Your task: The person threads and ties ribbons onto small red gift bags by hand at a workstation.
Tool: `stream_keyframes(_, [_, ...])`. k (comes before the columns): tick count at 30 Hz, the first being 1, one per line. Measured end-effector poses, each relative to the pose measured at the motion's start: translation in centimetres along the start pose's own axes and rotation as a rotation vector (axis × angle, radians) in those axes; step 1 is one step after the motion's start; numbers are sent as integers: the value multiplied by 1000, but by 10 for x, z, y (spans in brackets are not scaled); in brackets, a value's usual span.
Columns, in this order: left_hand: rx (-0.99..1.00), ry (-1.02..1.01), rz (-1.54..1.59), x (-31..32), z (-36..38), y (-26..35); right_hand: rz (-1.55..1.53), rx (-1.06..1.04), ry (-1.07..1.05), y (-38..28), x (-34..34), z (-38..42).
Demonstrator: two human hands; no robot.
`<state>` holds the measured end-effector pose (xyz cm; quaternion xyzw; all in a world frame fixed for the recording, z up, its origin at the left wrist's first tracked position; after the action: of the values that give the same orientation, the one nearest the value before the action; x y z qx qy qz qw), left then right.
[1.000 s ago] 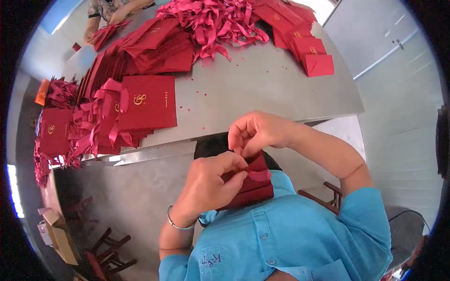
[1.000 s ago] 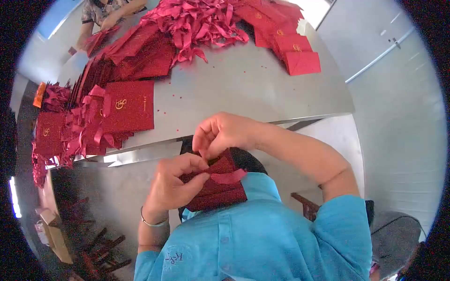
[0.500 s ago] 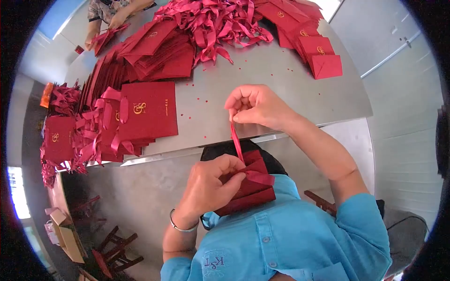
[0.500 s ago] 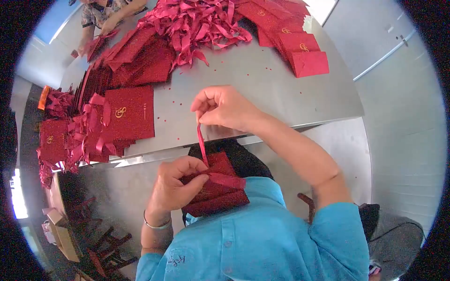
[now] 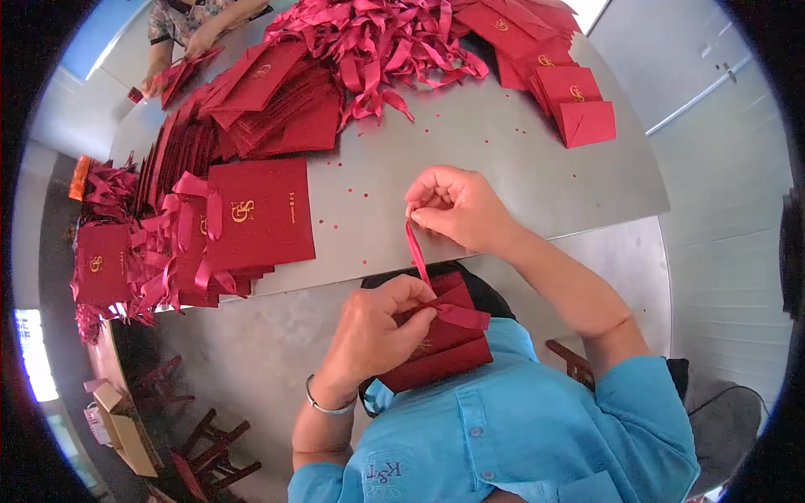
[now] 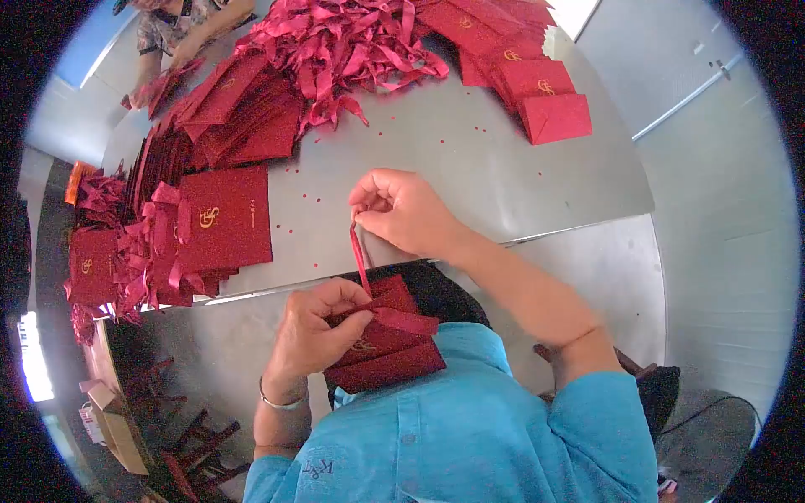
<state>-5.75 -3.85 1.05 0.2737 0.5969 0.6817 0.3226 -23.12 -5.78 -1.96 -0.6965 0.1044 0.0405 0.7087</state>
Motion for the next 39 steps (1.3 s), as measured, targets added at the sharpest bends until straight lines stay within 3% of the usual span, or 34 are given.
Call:
stream_keyframes(6, [-4, 2, -91, -2, -10, -1, 233, -28, 131, -2, -4, 1])
stream_keyframes(13, [-40, -10, -78, -2, -16, -5, 266, -54, 192, 0, -4, 7])
stream_keyframes(15, [-77, 54, -32, -8, -19, -16, 333, -250, 377, -18, -14, 24])
stream_keyframes(16, [-79, 60, -26, -9, -19, -18, 335, -248, 368, -23, -18, 37])
stream_keyframes(18, [-89, 75, -31, -14, -20, -23, 526, -126, 139, -26, -16, 67])
stream_keyframes(21, [-122, 54, -39, -14, -25, -23, 780, -194, 88, -32, -4, 99])
stream_keyframes(22, [-123, 55, -33, -13, -26, -22, 783, -191, 83, -30, -4, 106])
stream_keyframes(24, [-144, 22, -23, -9, -29, -21, 592, 107, 32, -13, -8, 113])
stream_keyframes(27, [-102, 23, -26, -7, -32, -26, 452, 276, -30, -21, -18, 112])
stream_keyframes(28, [-101, 24, -25, -6, -32, -24, 453, 275, -32, -24, -22, 109])
stream_keyframes(30, [-121, 35, -82, -6, -31, -19, 734, -50, -123, -43, -22, 100])
stream_keyframes(34, [-119, 67, -92, -6, -31, -22, 734, -86, -124, -63, -15, 92])
stream_keyframes(36, [-40, 84, -131, -6, -32, -25, 340, 247, -151, -60, -12, 93])
stream_keyframes(37, [-40, 90, -128, -6, -31, -25, 343, 247, -157, -60, -12, 93])
stream_keyframes(39, [-63, 100, -220, -6, -32, -21, 223, -25, -267, -74, -8, 92])
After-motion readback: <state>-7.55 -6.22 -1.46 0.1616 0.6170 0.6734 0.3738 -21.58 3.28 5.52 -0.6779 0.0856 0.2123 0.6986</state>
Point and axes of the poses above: each hand's wrist, its own z-axis away from the middle knuckle, its own x-axis out of the palm, y = z × x, the point moved 5 cm from there along -z, towards the middle knuckle, and after that the axes turned 14 degrees about z, right-handed, at the moved point
